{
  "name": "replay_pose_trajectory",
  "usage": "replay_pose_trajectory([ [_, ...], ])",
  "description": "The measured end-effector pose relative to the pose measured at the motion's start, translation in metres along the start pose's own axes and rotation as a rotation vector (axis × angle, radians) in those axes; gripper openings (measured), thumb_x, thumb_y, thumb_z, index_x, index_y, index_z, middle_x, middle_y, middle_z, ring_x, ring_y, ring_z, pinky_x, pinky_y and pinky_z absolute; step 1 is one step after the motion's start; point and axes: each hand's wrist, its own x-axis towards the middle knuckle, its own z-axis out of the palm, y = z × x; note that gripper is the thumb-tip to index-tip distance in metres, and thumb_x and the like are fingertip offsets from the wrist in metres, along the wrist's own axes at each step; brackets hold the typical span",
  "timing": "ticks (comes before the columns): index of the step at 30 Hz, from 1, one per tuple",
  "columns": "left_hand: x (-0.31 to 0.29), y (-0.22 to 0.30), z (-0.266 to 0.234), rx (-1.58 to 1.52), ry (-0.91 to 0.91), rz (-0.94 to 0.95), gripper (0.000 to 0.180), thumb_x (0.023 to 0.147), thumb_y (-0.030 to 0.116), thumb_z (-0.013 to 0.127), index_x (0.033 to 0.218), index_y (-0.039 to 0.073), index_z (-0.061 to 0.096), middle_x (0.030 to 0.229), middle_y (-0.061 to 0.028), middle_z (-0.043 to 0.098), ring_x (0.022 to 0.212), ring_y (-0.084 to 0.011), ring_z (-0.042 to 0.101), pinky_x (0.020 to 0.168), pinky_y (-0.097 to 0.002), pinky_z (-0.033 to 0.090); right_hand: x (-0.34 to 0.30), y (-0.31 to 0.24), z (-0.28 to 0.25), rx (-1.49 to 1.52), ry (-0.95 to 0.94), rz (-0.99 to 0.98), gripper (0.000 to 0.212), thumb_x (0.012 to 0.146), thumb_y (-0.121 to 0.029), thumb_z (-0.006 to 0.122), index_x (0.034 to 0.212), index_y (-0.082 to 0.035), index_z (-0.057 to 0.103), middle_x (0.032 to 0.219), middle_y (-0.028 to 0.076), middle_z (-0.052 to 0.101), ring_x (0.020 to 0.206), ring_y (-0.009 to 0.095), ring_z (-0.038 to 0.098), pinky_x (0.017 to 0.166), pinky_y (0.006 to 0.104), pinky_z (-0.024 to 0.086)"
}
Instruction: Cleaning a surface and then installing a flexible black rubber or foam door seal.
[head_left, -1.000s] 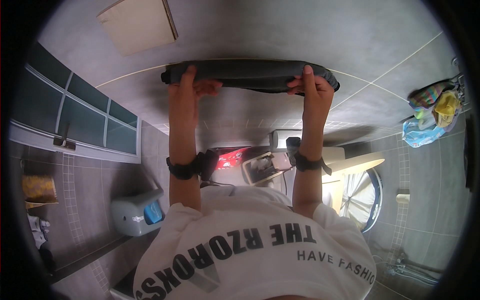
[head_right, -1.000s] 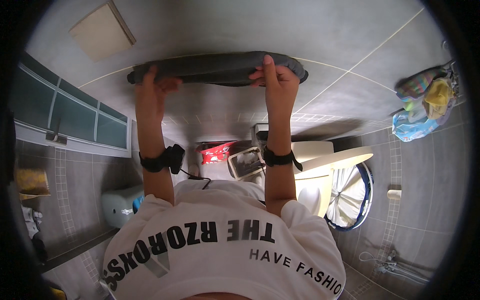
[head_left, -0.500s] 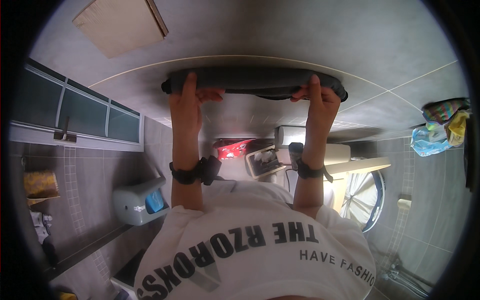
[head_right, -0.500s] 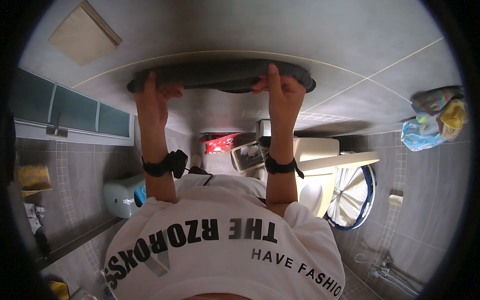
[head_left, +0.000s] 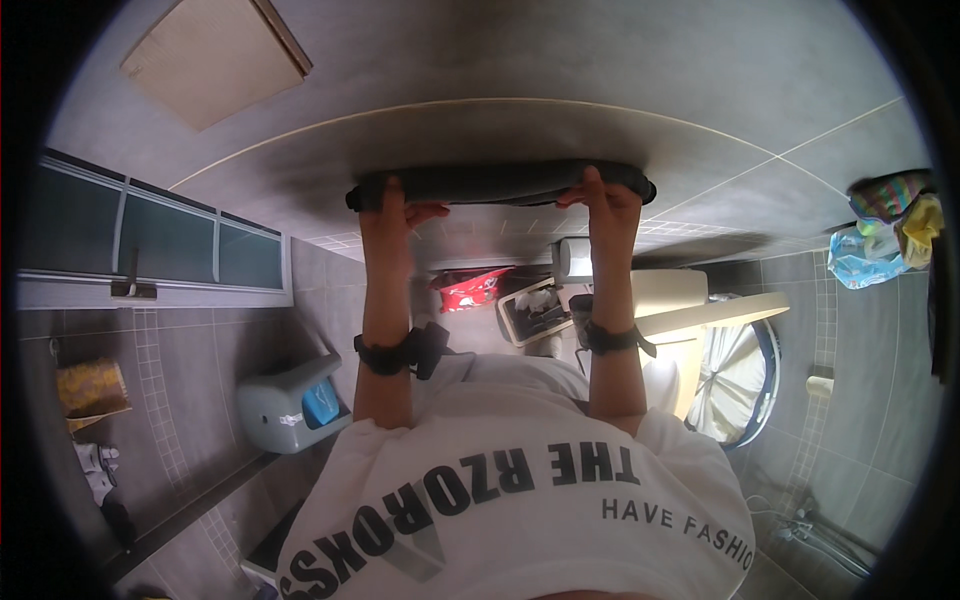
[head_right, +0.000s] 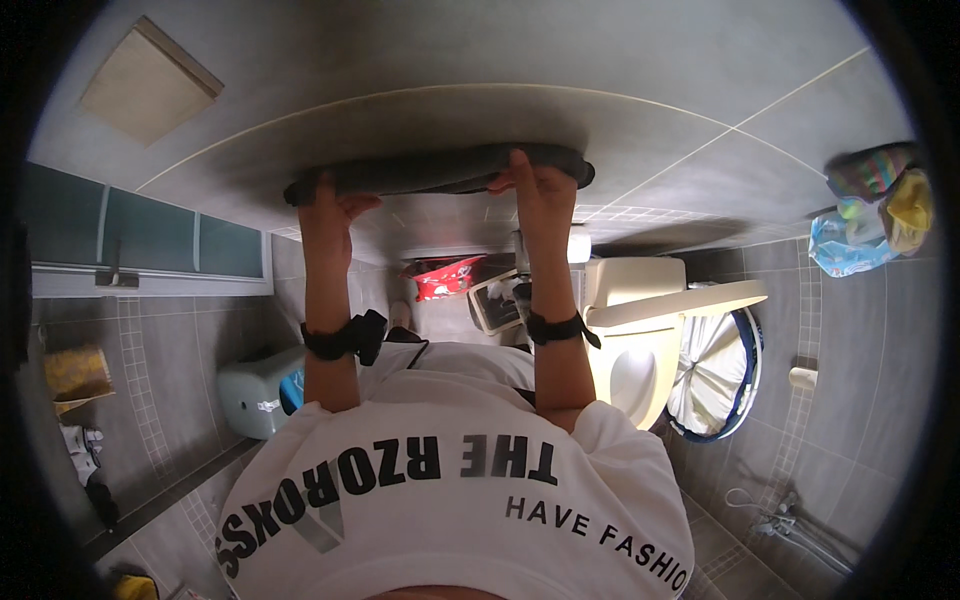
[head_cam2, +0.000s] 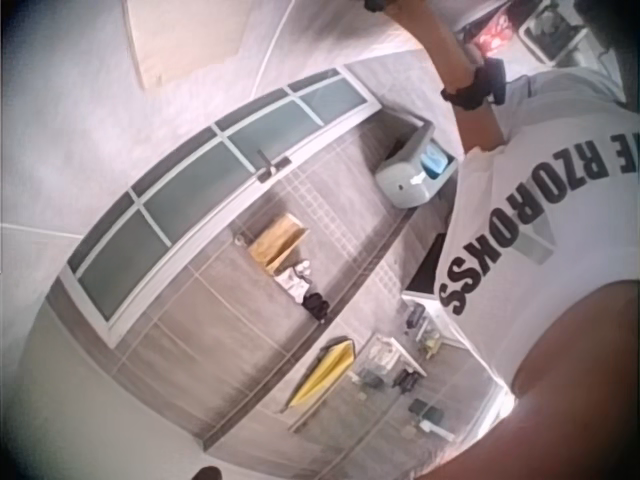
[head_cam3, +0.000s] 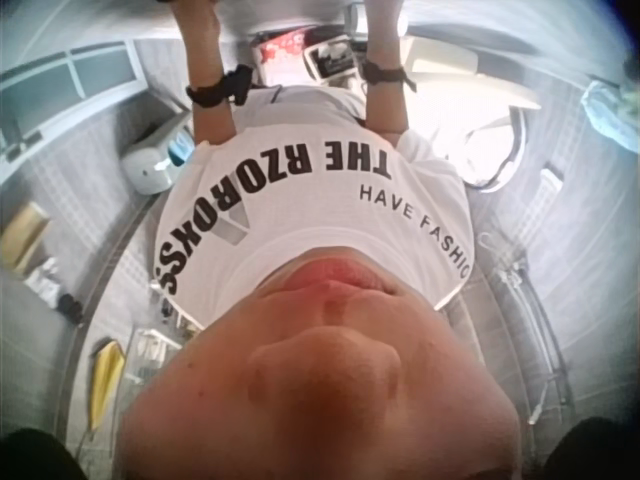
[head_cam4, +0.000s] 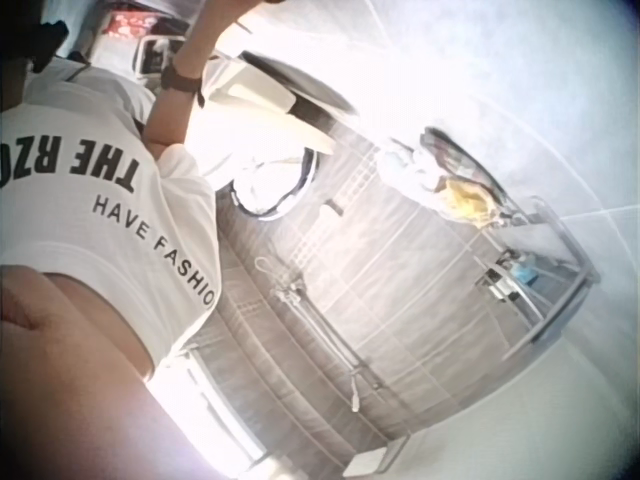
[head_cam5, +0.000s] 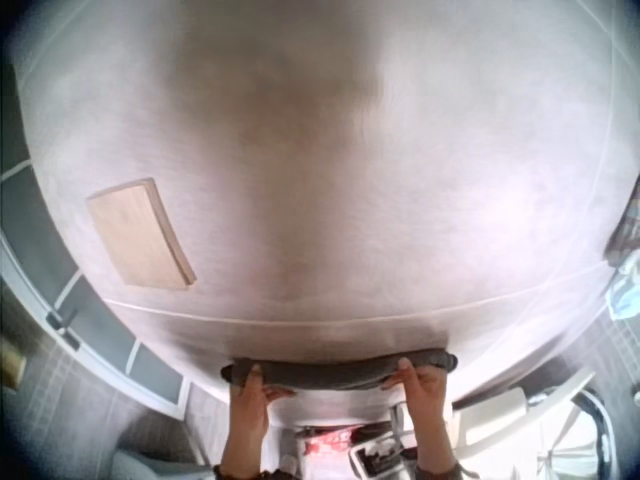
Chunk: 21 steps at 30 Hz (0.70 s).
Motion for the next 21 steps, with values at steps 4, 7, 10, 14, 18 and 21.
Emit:
replay_pose_trajectory([
  [4, -0.002, -0.001, -0.005, -0.026, -0.056, -0.018, 0.034, 0.087, 0.025, 0.047, 0.109, 0.000, 0.041, 0.083, -0.0195, 0.060, 0.069, -0.0315, 0.062, 0.062, -0.0413, 0.052, -0.003, 0.004, -0.003, -0.044, -0.059, 0.008, 0.033, 0.086, -0.025, 0.054, 0.071, 0.004, 0.059, 0.062, 0.014, 0.061, 0.057, 0.020, 0.060, 0.059, 0.0277, 0.047],
  [7, 0.003, 0.005, -0.014, -0.094, -0.064, -0.131, 0.033, 0.086, 0.026, 0.048, 0.107, 0.002, 0.044, 0.084, -0.0204, 0.060, 0.073, -0.0323, 0.062, 0.065, -0.0421, 0.051, -0.009, -0.004, -0.004, -0.009, -0.098, 0.006, 0.033, 0.086, -0.025, 0.054, 0.069, 0.003, 0.058, 0.063, 0.014, 0.061, 0.057, 0.020, 0.059, 0.060, 0.0294, 0.048],
  [10, -0.004, 0.029, -0.017, -0.225, -0.073, -0.039, 0.029, 0.085, 0.026, 0.048, 0.102, 0.002, 0.047, 0.084, -0.0198, 0.060, 0.075, -0.0329, 0.061, 0.068, -0.0427, 0.050, -0.018, -0.024, 0.007, 0.122, -0.078, 0.010, 0.036, 0.086, -0.028, 0.054, 0.066, 0.002, 0.058, 0.065, 0.013, 0.063, 0.059, 0.017, 0.060, 0.063, 0.0266, 0.046],
  [14, -0.002, 0.081, -0.001, -0.371, -0.074, 0.076, 0.024, 0.085, 0.020, 0.049, 0.092, -0.003, 0.051, 0.077, -0.0160, 0.062, 0.068, -0.0280, 0.063, 0.060, -0.0356, 0.051, -0.015, -0.062, 0.034, 0.112, -0.057, -0.128, 0.036, 0.086, -0.028, 0.053, 0.067, 0.002, 0.058, 0.066, 0.013, 0.063, 0.061, 0.018, 0.061, 0.064, 0.0267, 0.047],
  [18, 0.015, 0.087, -0.003, -0.333, -0.067, 0.167, 0.026, 0.087, 0.021, 0.044, 0.094, -0.003, 0.053, 0.080, -0.0162, 0.063, 0.070, -0.0272, 0.063, 0.062, -0.0379, 0.052, 0.002, -0.078, 0.054, 0.216, -0.021, -0.168, 0.036, 0.087, -0.026, 0.053, 0.067, 0.004, 0.057, 0.066, 0.016, 0.063, 0.057, 0.021, 0.061, 0.061, 0.0290, 0.049],
  [21, 0.017, 0.077, -0.004, -0.385, -0.079, 0.259, 0.026, 0.087, 0.020, 0.045, 0.096, -0.004, 0.051, 0.081, -0.0160, 0.063, 0.068, -0.0280, 0.063, 0.059, -0.0398, 0.053, 0.001, -0.072, 0.056, 0.175, -0.009, -0.196, 0.035, 0.086, -0.025, 0.054, 0.066, 0.004, 0.057, 0.065, 0.017, 0.062, 0.056, 0.023, 0.062, 0.059, 0.0297, 0.050],
])
